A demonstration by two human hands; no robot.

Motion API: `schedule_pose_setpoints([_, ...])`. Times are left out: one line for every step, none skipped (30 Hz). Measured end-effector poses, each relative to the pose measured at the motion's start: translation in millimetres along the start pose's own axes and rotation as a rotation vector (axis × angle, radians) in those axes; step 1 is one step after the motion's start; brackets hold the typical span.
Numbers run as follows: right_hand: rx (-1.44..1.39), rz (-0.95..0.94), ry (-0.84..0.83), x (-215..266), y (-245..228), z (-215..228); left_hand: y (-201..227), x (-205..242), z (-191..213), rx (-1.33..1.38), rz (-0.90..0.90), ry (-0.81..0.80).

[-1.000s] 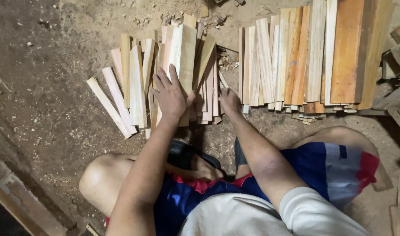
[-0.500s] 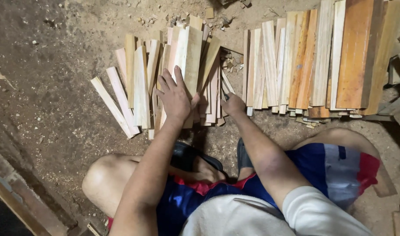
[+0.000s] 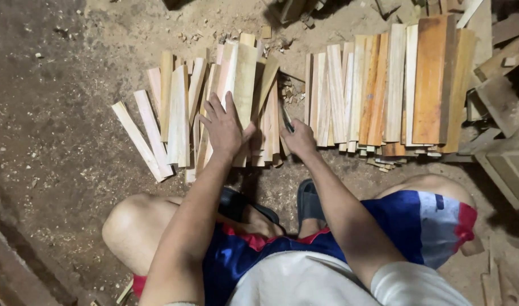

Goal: Marking wooden strips with a pencil and scraping them with a metal tool.

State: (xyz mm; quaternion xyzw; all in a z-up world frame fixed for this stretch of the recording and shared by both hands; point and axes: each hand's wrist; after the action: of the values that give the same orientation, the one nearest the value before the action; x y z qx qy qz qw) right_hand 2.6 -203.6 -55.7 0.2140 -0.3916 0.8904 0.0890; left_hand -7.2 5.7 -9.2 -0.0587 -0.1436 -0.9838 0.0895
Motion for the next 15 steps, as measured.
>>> schedule_pose_setpoints([0.007,0.003,0.001,-1.8,2.7,-1.7,-0.9,1.0,-1.5,0.006,0.002,0.003])
schedule_pose_setpoints([0.014,-0.016,0.037,-4.2,5.5,-3.3,-1.6,1.4,-3.3,-0.005,0.003,0.014])
schedule_pose_setpoints([0.019,-0.034,0.079,-8.8,8.2,-2.9,-0.4,-1.0,-5.0,-0.017,-0.002,0.028])
schedule_pose_setpoints([0.024,-0.029,0.086,-8.5,5.8,2.0,0.3,-1.9,-5.2,-0.010,-0.004,0.035])
schedule_pose_setpoints([0.000,-0.009,0.135,-6.1,4.1,5.7,0.1,-0.4,-5.8,-0.010,-0.005,0.041])
schedule_pose_setpoints([-0.024,0.011,0.184,-4.0,2.5,10.0,0.7,0.8,-6.5,-0.009,-0.006,0.046])
schedule_pose_setpoints([-0.025,0.010,0.196,-2.4,5.1,11.6,1.3,1.6,-5.4,-0.006,-0.016,0.050])
schedule_pose_setpoints([-0.104,0.100,0.225,-1.3,7.9,13.8,2.7,1.9,-4.5,-0.010,-0.007,0.039])
schedule_pose_setpoints([-0.184,0.193,0.250,0.5,10.5,13.8,2.2,3.8,-3.5,-0.016,0.007,0.027])
schedule_pose_setpoints([-0.185,0.194,0.256,-0.3,15.2,9.7,2.6,2.0,-3.1,-0.015,0.001,0.031])
schedule_pose_setpoints([-0.283,0.228,0.143,0.5,21.3,3.8,2.4,1.6,-3.6,-0.020,0.005,0.033])
schedule_pose_setpoints([-0.382,0.263,0.029,0.8,27.6,-1.7,2.6,0.7,-4.4,-0.024,0.009,0.035])
schedule_pose_setpoints([-0.386,0.262,0.036,18.4,14.7,0.0,2.6,-0.6,-6.1,-0.027,0.001,0.036])
schedule_pose_setpoints([-0.509,0.218,-0.030,35.7,1.8,1.8,2.7,-2.2,-7.9,-0.012,0.001,0.043])
schedule_pose_setpoints([-0.632,0.171,-0.103,53.7,-11.0,1.7,0.9,-2.2,-10.2,0.001,0.006,0.046])
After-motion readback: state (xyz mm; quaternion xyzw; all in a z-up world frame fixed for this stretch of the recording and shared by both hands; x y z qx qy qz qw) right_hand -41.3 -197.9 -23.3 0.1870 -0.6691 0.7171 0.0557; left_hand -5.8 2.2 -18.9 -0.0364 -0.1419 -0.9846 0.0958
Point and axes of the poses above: each hand's wrist, its own x-axis away from the middle knuckle, its own z-axis out of the back of the hand, y = z × x, and after that the axes turned 4 degrees about -y, right-handed
